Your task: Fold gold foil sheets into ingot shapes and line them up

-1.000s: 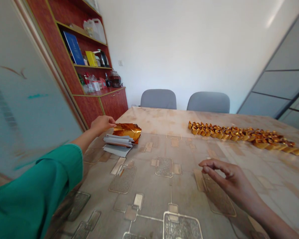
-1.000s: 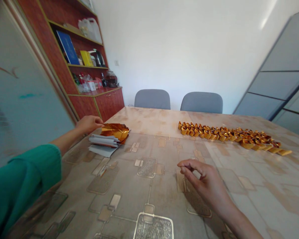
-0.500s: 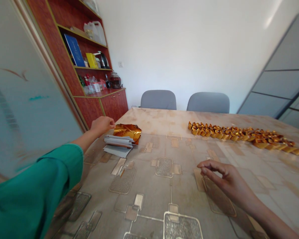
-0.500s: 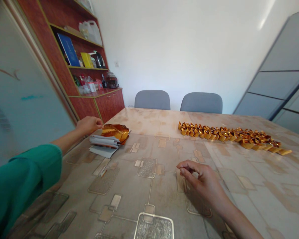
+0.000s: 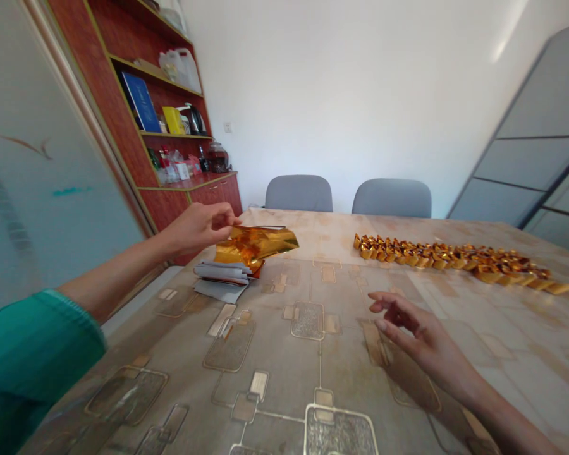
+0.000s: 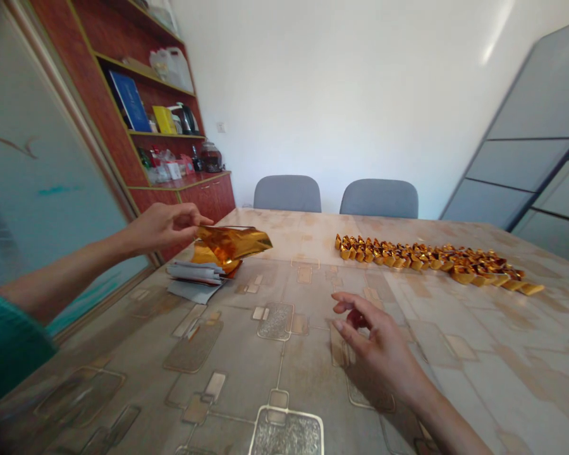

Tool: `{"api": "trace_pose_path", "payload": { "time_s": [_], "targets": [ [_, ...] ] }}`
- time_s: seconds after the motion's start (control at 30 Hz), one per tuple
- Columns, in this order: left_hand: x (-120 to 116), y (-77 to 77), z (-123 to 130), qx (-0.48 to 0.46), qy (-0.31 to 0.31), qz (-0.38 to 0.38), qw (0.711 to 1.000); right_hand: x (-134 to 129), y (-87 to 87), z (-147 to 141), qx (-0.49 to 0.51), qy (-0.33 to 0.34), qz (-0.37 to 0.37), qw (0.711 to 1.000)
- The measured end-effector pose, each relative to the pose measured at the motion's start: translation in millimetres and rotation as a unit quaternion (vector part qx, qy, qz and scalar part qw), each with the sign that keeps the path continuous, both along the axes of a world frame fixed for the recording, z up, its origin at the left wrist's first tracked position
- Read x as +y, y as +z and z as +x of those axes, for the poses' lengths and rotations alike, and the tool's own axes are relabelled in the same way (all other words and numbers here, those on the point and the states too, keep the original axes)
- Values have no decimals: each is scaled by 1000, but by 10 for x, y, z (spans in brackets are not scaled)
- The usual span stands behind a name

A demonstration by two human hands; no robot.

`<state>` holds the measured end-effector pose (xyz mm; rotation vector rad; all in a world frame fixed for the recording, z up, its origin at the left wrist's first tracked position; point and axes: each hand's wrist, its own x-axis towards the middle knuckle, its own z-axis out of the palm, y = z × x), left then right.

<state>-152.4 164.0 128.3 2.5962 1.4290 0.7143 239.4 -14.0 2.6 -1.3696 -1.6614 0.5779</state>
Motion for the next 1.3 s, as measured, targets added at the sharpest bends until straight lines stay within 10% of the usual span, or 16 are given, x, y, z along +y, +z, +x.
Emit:
{"api": "trace_pose_path", "payload": {
  "time_s": [0.27,0.67,0.8,0.97,1.1,1.3],
  "targets": [
    [-732,-268,853,-212,-168,-329,905,-100,202,4,83,8,-23,996],
    [-1001,-827,1257,-325,-211,-459,799,-28,89,-259,266,23,-130,955],
    [-940,-935,1254,-279,-189,-381,861,-35,39,-270,271,11,-149,951],
    [-299,-542,755,-109,11,-65,992,8,-5,-114,263,-23,-146,953],
    [302,-274,141,14,125,-12,992,36,-14,-74,287,-16,-152,946],
    [622,-565,-283,97,146,-80,981,44,-14,-123,268,14,-160,950]
  ]
}}
